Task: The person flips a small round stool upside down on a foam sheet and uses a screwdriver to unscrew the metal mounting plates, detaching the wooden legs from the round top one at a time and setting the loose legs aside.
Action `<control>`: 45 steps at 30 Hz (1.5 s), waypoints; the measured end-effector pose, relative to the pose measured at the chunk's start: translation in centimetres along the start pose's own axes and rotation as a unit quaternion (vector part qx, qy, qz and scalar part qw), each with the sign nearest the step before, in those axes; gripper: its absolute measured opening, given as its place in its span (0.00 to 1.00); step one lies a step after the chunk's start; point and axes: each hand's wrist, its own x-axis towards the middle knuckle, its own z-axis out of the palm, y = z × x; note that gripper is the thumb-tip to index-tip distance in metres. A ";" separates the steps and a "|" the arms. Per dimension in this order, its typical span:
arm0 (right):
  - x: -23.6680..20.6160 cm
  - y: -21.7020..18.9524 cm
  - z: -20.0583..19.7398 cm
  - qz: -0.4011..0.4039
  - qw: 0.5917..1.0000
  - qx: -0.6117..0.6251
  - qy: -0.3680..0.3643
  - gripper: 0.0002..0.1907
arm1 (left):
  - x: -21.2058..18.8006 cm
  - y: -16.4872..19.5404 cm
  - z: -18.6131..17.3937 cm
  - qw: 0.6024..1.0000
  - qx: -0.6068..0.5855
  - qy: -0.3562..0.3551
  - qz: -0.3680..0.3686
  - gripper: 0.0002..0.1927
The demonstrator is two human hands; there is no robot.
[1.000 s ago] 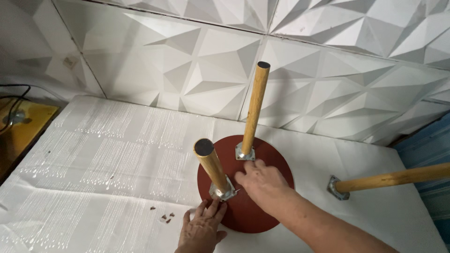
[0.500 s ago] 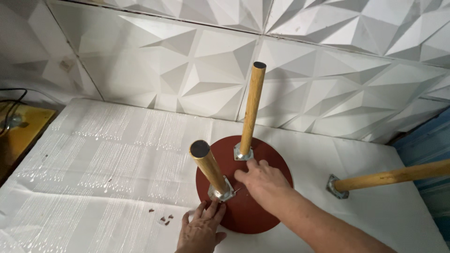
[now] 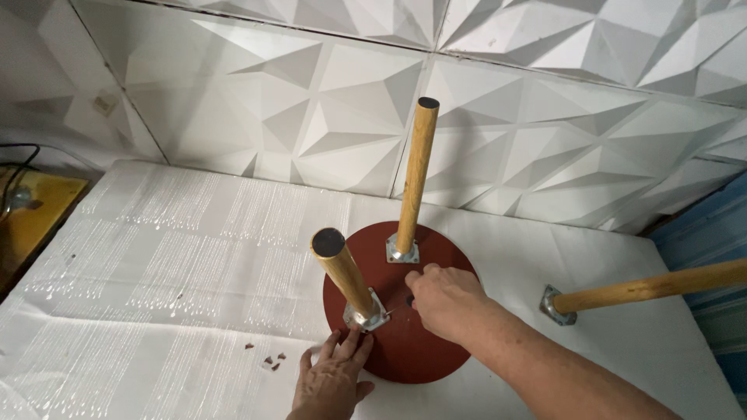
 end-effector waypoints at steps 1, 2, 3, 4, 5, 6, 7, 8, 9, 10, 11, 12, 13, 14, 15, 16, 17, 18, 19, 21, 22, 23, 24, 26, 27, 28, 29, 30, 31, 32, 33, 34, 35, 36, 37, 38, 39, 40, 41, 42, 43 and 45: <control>-0.1 -0.1 -0.2 0.002 1.000 -0.004 -0.004 0.11 | 0.0 0.0 0.0 1.000 -0.003 -0.002 0.000 0.42; -0.1 -0.2 -0.3 0.003 1.000 0.000 0.000 0.11 | 0.0 0.0 -0.1 1.000 -0.004 -0.003 0.000 0.42; -0.2 -0.3 -0.4 0.004 1.000 0.005 0.004 0.11 | -0.1 0.0 -0.1 1.000 -0.006 -0.004 -0.001 0.42; -0.2 -0.4 -0.5 0.004 1.000 0.010 0.007 0.12 | -0.1 0.0 -0.2 1.000 -0.006 -0.003 0.000 0.42; -0.3 -0.5 -0.6 0.007 1.000 0.009 0.002 0.12 | -0.2 0.0 -0.2 1.000 -0.005 -0.003 0.000 0.42; -0.3 -0.5 -0.6 0.010 1.000 0.008 -0.003 0.12 | -0.2 0.0 -0.3 1.000 -0.004 -0.003 0.001 0.42; -0.2 -0.5 -0.7 0.013 1.000 0.008 -0.008 0.13 | -0.3 0.1 -0.3 1.000 -0.004 -0.002 -0.001 0.42; -0.2 -0.5 -0.8 0.036 0.999 0.012 -0.030 0.11 | -0.3 0.1 -0.3 1.000 -0.005 -0.001 -0.002 0.42; -0.1 -0.5 -0.9 0.059 0.997 0.015 -0.052 0.12 | -0.3 0.1 -0.3 1.000 -0.005 0.000 -0.003 0.42; 0.0 -0.5 -1.0 0.081 0.994 0.019 -0.074 0.13 | -0.3 0.1 -0.4 1.000 -0.002 0.000 0.000 0.42; 0.1 -0.4 -1.1 0.090 0.992 0.027 -0.083 0.12 | -0.3 0.1 -0.4 1.000 0.001 0.000 0.003 0.42; 0.3 -0.3 -1.2 0.099 0.990 0.035 -0.091 0.10 | -0.3 0.1 -0.5 1.000 0.003 0.001 0.006 0.42; 0.5 -0.1 -1.2 0.107 0.988 0.042 -0.099 0.09 | -0.3 0.1 -0.5 1.000 0.003 -0.002 0.005 0.42; 0.7 0.0 -1.1 0.111 0.988 0.049 -0.092 0.10 | -0.3 0.1 -0.5 1.000 0.003 -0.006 0.003 0.42; 0.9 0.1 -1.1 0.115 0.988 0.055 -0.084 0.12 | -0.2 0.1 -0.5 1.000 0.003 -0.008 0.001 0.41; 1.1 0.3 -0.9 0.119 0.988 0.060 -0.076 0.14 | -0.2 0.1 -0.5 1.000 0.005 -0.005 0.004 0.41; 1.3 0.6 -0.7 0.121 0.988 0.062 -0.075 0.16 | -0.2 0.0 -0.5 1.000 0.006 -0.003 0.006 0.41; 1.5 0.8 -0.5 0.123 0.988 0.063 -0.073 0.18 | -0.2 0.0 -0.4 1.000 0.008 0.000 0.009 0.41; 1.7 1.0 -0.3 0.125 0.987 0.065 -0.072 0.20 | -0.3 0.0 -0.4 1.000 0.006 -0.002 0.008 0.41; 2.2 1.5 0.1 0.137 0.982 0.085 -0.095 0.22 | -0.3 0.0 -0.4 1.000 0.004 -0.004 0.007 0.42; 2.4 1.8 0.3 0.143 0.979 0.095 -0.106 0.23 | -0.3 0.1 -0.5 1.000 0.004 -0.002 0.006 0.42; 2.6 2.0 0.5 0.144 0.979 0.091 -0.108 0.25 | -0.3 0.1 -0.5 1.000 0.005 0.000 0.005 0.42; 2.9 2.2 0.7 0.144 0.979 0.087 -0.110 0.27 | -0.4 0.1 -0.6 1.000 0.006 0.003 0.004 0.42; 3.2 2.7 1.0 0.145 0.979 0.093 -0.105 0.29 | -0.3 0.2 -0.8 1.000 0.003 -0.012 -0.001 0.42; 3.4 3.0 1.1 0.144 0.979 0.103 -0.098 0.29 | -0.4 0.2 -0.9 1.000 0.001 -0.019 -0.003 0.42; 3.4 3.3 1.3 0.144 0.979 0.113 -0.091 0.29 | -0.4 0.2 -1.0 1.000 0.002 -0.018 0.000 0.42; 3.6 3.4 1.4 0.143 0.979 0.108 -0.097 0.29 | -0.4 0.2 -1.0 1.000 0.003 -0.016 0.002 0.42; 3.7 3.4 1.5 0.142 0.979 0.105 -0.104 0.29 | -0.5 0.1 -1.0 1.000 0.005 -0.016 0.005 0.43; 3.6 3.5 1.7 0.143 0.978 0.101 -0.112 0.29 | -0.5 0.1 -1.0 1.000 0.006 -0.015 0.006 0.43; 3.6 3.5 1.8 0.152 0.975 0.109 -0.120 0.28 | -0.5 0.1 -1.0 1.000 0.008 -0.012 0.008 0.43; 3.5 3.4 2.0 0.162 0.971 0.119 -0.128 0.27 | -0.5 0.0 -1.0 1.000 0.011 -0.010 0.009 0.42; 3.4 3.2 2.1 0.171 0.967 0.129 -0.137 0.26 | -0.4 0.0 -1.0 1.000 0.012 -0.007 0.012 0.43; 3.2 3.1 2.1 0.152 0.975 0.114 -0.119 0.26 | -0.3 -0.1 -0.9 1.000 0.012 -0.005 0.015 0.43; 3.0 3.0 2.1 0.134 0.981 0.099 -0.101 0.26 | -0.3 -0.1 -0.8 1.000 0.012 -0.004 0.019 0.43; 2.7 2.8 2.0 0.116 0.986 0.085 -0.085 0.25 | -0.3 -0.2 -0.7 1.000 0.016 0.004 0.022 0.44; 2.3 2.5 1.9 0.123 0.985 0.084 -0.088 0.25 | -0.2 -0.3 -0.6 0.999 0.020 0.012 0.026 0.44; 2.0 2.2 1.7 0.130 0.984 0.084 -0.092 0.25 | -0.3 -0.4 -0.5 0.999 0.024 0.020 0.030 0.44; 1.6 1.9 1.4 0.136 0.982 0.083 -0.096 0.25 | -0.3 -0.4 -0.4 0.999 0.026 0.027 0.038 0.44; 1.3 1.5 1.1 0.151 0.979 0.089 -0.102 0.24 | -0.4 -0.6 -0.3 0.998 0.029 0.035 0.046 0.44; 0.9 1.1 0.9 0.166 0.976 0.094 -0.108 0.24 | -0.5 -0.7 -0.2 0.997 0.032 0.041 0.054 0.44; 0.5 0.7 0.7 0.181 0.972 0.100 -0.116 0.23 | -0.6 -0.7 -0.2 0.996 0.036 0.044 0.061 0.43; -0.5 0.1 0.3 0.191 0.969 0.124 -0.096 0.20 | -0.8 -0.8 -0.3 0.995 0.045 0.051 0.078 0.42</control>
